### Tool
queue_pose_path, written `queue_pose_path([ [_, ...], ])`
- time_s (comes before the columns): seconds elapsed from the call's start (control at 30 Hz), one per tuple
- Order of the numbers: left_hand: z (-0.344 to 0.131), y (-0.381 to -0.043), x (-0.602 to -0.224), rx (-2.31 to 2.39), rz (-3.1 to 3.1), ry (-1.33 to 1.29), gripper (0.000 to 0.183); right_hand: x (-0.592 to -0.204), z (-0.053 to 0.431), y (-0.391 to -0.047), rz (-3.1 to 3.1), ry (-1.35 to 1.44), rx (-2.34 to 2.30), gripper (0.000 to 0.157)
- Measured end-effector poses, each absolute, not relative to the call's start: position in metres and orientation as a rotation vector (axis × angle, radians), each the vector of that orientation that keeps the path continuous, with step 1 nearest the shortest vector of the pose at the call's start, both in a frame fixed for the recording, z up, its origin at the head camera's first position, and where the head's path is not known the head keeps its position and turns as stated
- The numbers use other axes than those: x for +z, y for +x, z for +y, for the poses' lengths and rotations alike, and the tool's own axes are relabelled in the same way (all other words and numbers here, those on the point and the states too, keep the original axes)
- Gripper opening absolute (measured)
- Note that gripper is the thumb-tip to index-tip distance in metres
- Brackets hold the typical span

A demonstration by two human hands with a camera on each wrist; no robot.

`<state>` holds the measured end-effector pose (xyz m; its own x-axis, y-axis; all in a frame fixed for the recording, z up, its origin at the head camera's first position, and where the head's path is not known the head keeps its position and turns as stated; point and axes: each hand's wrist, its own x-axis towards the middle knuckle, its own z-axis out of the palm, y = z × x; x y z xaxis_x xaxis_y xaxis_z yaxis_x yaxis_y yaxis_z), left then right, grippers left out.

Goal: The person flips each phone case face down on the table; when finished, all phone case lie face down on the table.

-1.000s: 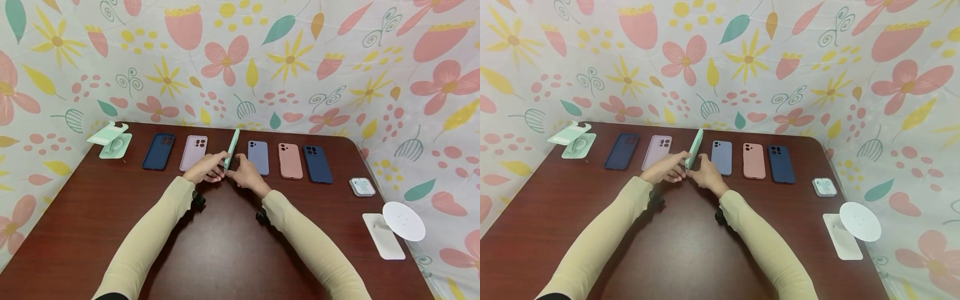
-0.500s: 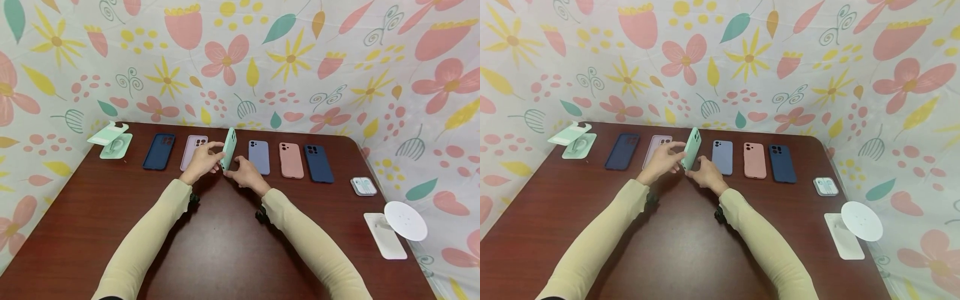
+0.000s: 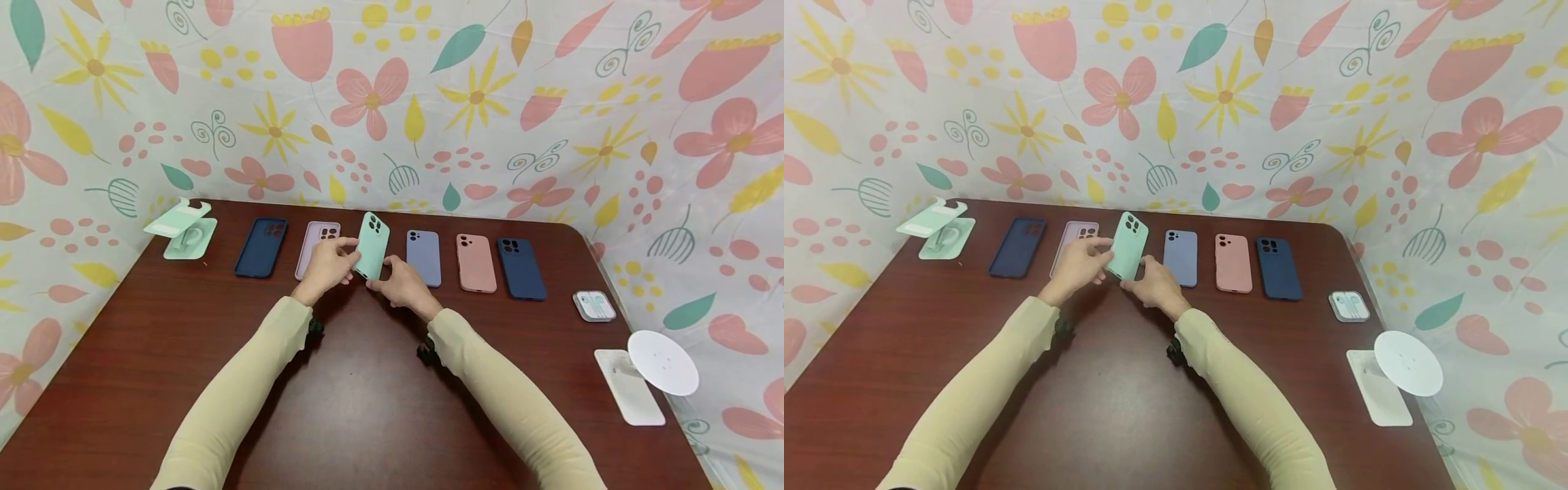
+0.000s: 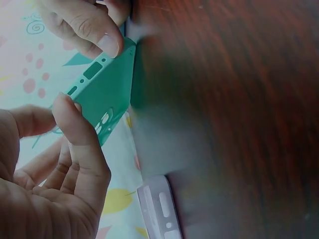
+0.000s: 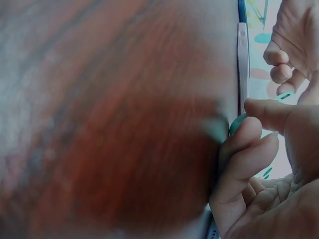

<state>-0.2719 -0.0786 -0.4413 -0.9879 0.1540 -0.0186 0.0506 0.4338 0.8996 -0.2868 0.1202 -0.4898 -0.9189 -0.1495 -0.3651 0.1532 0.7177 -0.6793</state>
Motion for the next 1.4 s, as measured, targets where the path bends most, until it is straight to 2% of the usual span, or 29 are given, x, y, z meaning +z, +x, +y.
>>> queue_pose_path([
  [0.23,-0.08,-0.27,-0.442,1.417,2.654,0.207,0.06,-0.489,0.12,-0.284,2.524,0.017,-1.084,0.081],
  [0.43,-0.079,-0.268,-0.443,1.382,2.609,0.178,0.073,-0.467,0.115,-0.263,2.596,0.007,-1.075,0.076],
  [0.97,-0.069,-0.267,-0.448,1.186,2.599,0.065,0.074,-0.466,0.117,-0.258,2.622,-0.006,-1.071,0.075],
  [1.4,-0.068,-0.268,-0.449,1.123,2.571,0.069,0.073,-0.462,0.117,-0.256,2.612,0.005,-1.09,0.072],
])
